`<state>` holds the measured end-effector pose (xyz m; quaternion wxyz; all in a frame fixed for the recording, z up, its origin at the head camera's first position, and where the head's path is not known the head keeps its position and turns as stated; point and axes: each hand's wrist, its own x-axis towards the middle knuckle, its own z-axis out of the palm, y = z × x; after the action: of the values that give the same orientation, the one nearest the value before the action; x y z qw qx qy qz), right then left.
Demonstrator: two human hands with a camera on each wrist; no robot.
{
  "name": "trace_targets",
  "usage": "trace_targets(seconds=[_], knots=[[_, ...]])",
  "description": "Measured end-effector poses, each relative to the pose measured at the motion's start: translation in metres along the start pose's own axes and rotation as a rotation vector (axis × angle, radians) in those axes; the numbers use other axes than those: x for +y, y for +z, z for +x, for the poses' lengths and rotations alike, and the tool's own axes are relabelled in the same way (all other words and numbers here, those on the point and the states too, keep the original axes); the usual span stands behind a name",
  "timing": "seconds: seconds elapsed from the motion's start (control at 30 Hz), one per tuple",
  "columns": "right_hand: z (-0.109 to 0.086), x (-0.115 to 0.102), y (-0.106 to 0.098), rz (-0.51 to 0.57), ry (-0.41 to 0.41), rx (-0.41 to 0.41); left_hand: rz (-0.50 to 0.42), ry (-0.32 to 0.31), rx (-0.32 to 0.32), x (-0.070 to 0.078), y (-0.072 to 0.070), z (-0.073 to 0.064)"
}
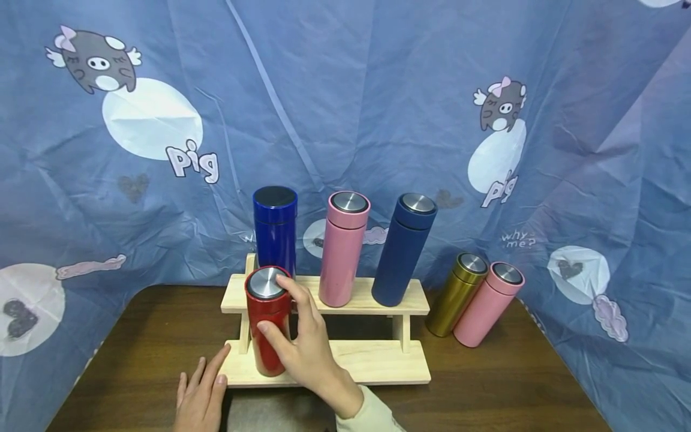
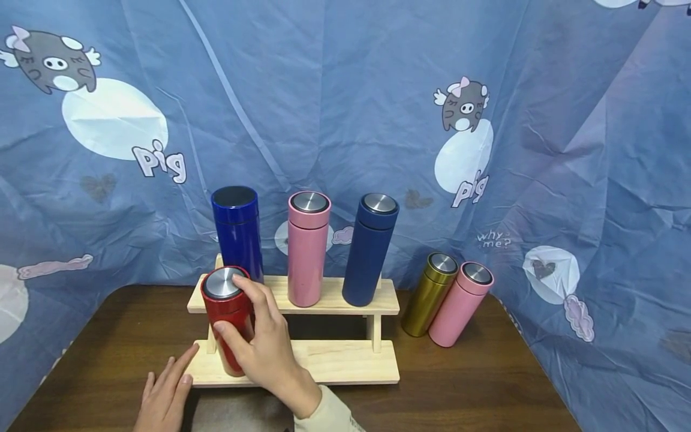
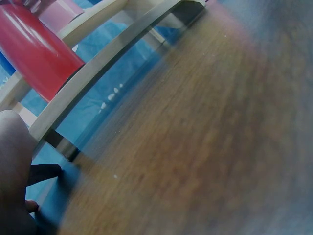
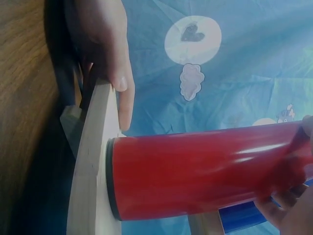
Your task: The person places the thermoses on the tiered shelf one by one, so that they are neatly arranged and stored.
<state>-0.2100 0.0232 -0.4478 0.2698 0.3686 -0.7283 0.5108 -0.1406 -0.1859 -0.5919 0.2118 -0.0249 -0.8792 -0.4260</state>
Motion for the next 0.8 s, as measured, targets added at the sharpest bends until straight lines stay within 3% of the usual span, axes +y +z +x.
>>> trace_targets(seconds=[0.37,0.8], knots=[[0.0012,-0.0013,-0.0004,-0.023,-0.049,0.003,0.006,-0.001,0.003,-0.0003,0.0004,-0.0005],[-0.0021,-0.0038,-0.01,-0.052,0.022,-0.028,0.001,0.008,0.018,0.0009,0.001,-0.0003]])
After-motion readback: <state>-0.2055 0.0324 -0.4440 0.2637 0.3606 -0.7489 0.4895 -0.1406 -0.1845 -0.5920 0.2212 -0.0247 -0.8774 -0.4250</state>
